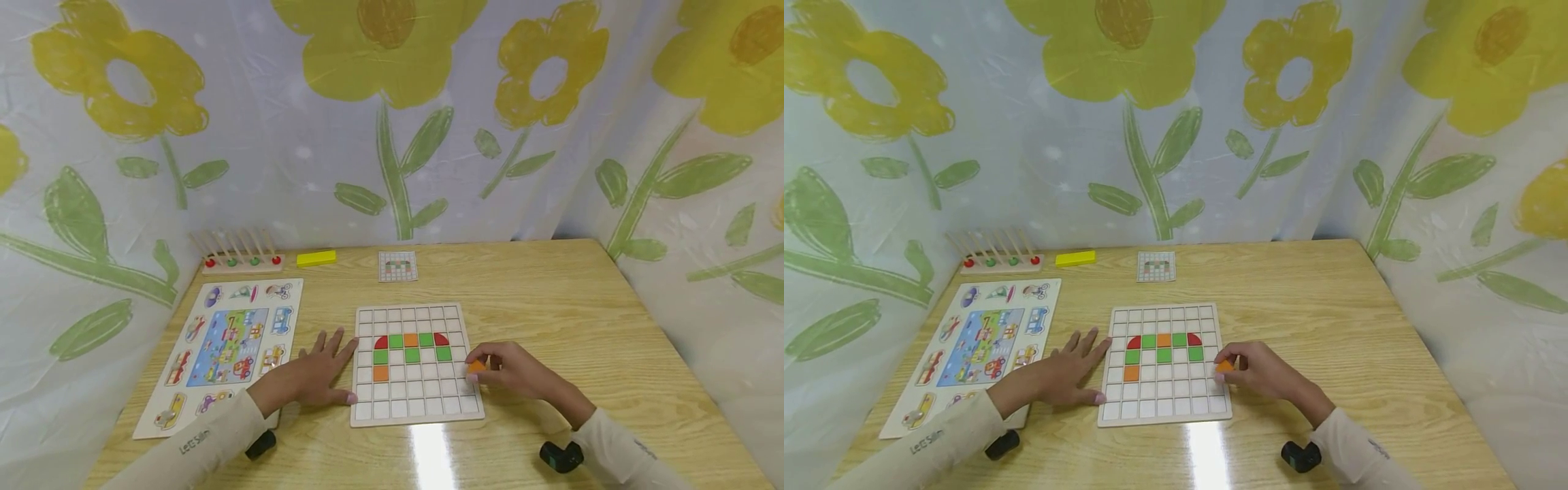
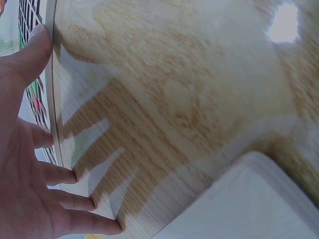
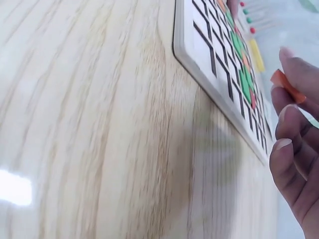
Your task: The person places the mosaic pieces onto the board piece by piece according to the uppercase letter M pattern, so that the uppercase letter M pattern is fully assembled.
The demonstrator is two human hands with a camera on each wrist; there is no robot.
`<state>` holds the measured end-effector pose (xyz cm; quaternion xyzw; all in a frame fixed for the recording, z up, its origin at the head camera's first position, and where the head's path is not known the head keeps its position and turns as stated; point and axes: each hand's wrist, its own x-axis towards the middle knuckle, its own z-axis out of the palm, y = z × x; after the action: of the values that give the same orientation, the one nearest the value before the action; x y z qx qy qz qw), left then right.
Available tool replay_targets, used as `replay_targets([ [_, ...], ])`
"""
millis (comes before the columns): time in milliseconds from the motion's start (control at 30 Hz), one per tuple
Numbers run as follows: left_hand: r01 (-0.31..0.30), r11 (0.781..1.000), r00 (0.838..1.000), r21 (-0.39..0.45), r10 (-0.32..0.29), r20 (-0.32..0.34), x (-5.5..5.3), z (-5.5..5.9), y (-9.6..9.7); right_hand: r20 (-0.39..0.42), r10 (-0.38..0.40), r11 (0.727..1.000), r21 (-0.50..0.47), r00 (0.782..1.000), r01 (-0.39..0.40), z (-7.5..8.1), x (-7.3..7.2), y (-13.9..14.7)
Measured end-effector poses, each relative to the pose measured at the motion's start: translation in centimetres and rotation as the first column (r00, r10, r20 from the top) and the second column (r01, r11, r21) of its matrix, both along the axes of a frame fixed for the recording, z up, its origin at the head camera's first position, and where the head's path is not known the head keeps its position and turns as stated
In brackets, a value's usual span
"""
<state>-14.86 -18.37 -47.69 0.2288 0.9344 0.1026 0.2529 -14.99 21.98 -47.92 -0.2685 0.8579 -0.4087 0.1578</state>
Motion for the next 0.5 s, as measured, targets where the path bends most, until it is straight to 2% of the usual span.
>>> replay_targets([
  [133, 0.000, 1.000, 1.000, 0.004, 0.000, 0.000, 0.0, 0.0, 0.0, 0.024, -0.015, 1.000, 0.009, 1.000, 0.015, 0.0, -0.3, -0.5],
  [333, -0.003, 1.000, 1.000, 0.012, 0.003, 0.003, 0.1, 0.1, 0.0, -0.007, -0.014, 1.000, 0.014, 1.000, 0.014, -0.3, -0.5, -1.2],
  [500, -0.001, 1.000, 1.000, 0.011, 0.001, 0.006, 0.1, 0.3, 0.0, 0.012, -0.012, 1.000, 0.002, 1.000, 0.012, -0.6, -0.7, -1.6],
])
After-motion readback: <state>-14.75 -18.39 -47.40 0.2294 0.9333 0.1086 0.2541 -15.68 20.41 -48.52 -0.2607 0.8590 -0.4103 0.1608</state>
